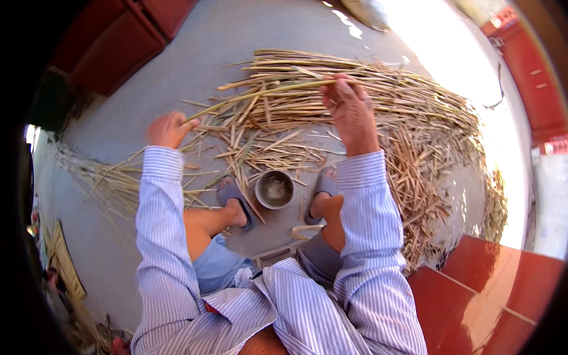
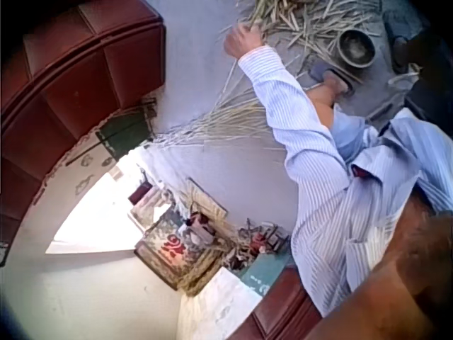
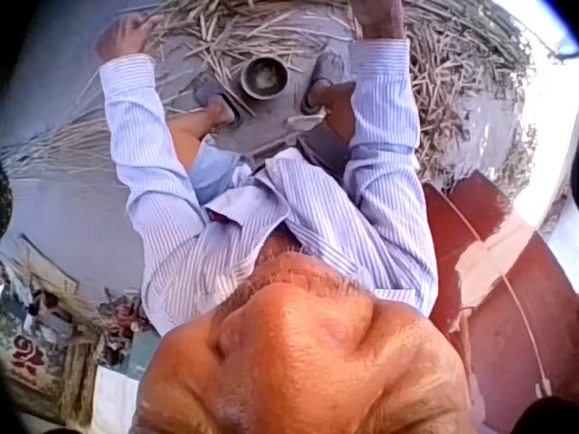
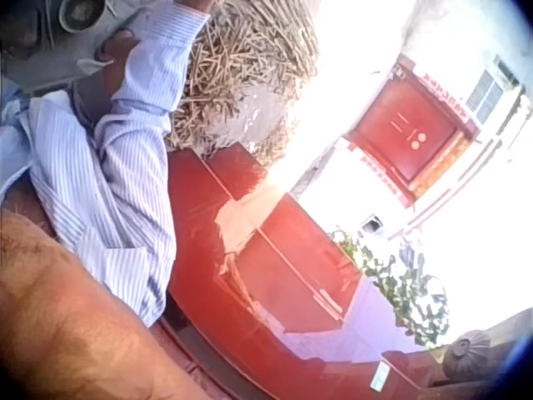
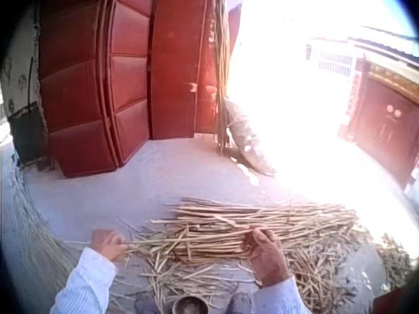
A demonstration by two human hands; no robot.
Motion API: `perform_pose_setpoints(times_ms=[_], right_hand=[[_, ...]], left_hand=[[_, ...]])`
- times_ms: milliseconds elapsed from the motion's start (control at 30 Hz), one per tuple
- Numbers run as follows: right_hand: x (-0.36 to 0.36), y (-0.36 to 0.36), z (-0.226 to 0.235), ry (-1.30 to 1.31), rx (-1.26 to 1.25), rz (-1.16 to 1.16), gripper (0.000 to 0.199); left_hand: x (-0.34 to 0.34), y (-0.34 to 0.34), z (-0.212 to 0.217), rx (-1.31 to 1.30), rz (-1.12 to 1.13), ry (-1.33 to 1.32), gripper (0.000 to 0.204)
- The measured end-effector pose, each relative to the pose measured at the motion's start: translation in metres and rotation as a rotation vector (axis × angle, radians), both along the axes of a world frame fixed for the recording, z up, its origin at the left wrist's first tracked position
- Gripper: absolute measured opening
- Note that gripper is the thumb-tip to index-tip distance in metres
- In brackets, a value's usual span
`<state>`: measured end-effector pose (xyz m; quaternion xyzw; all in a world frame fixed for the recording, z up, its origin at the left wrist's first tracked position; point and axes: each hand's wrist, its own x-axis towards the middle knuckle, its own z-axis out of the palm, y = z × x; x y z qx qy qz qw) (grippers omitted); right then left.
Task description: The person sits on the floor and repeatedly strips dried plant stalks by hand, separating the fibrous strands from the core. The person places the processed strands into a pile and discards the cores.
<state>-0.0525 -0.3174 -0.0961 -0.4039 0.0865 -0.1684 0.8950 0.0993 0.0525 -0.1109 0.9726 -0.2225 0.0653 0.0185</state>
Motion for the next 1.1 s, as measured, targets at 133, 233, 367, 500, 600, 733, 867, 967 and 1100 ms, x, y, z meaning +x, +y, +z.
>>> perform_pose_setpoints(times_ms=[133,233,367,500,600,733,867,967,1100], right_hand=[[0.002,0.006,-0.008,0.025,0.029,-0.064,0.019],[0.014,0.057,-0.02,0.056,-0.011,0.133,0.022],[0.02,0.085,-0.025,0.09,-0.067,0.17,0.021],[0.02,0.077,-0.013,0.15,-0.114,0.054,0.02],[0.027,0.084,-0.019,0.165,-0.135,-0.007,0.021],[0.035,0.09,-0.016,0.151,-0.117,-0.147,0.022],[0.035,0.085,-0.011,0.235,-0.078,-0.199,0.025],[0.03,0.066,-0.003,0.206,-0.047,-0.269,0.02],[0.02,0.016,-0.008,0.222,-0.085,-0.266,0.016]], left_hand=[[-0.01,-0.03,0.015,-0.234,-0.206,-0.157,0.038],[-0.031,-0.089,0.014,-0.633,-0.683,-0.085,0.029],[-0.047,-0.108,0.015,-0.56,-0.55,-0.064,0.022],[-0.033,-0.11,0.013,-0.479,-0.513,-0.011,0.017],[-0.028,-0.103,0.006,-0.587,-0.527,0.017,0.017],[-0.031,-0.114,0.017,-0.58,-0.547,-0.131,0.015],[-0.035,-0.122,0.026,-0.54,-0.56,-0.22,0.014],[-0.034,-0.106,0.035,-0.425,-0.528,-0.225,0.017],[-0.023,-0.061,0.03,-0.279,-0.334,-0.015,0.013]])
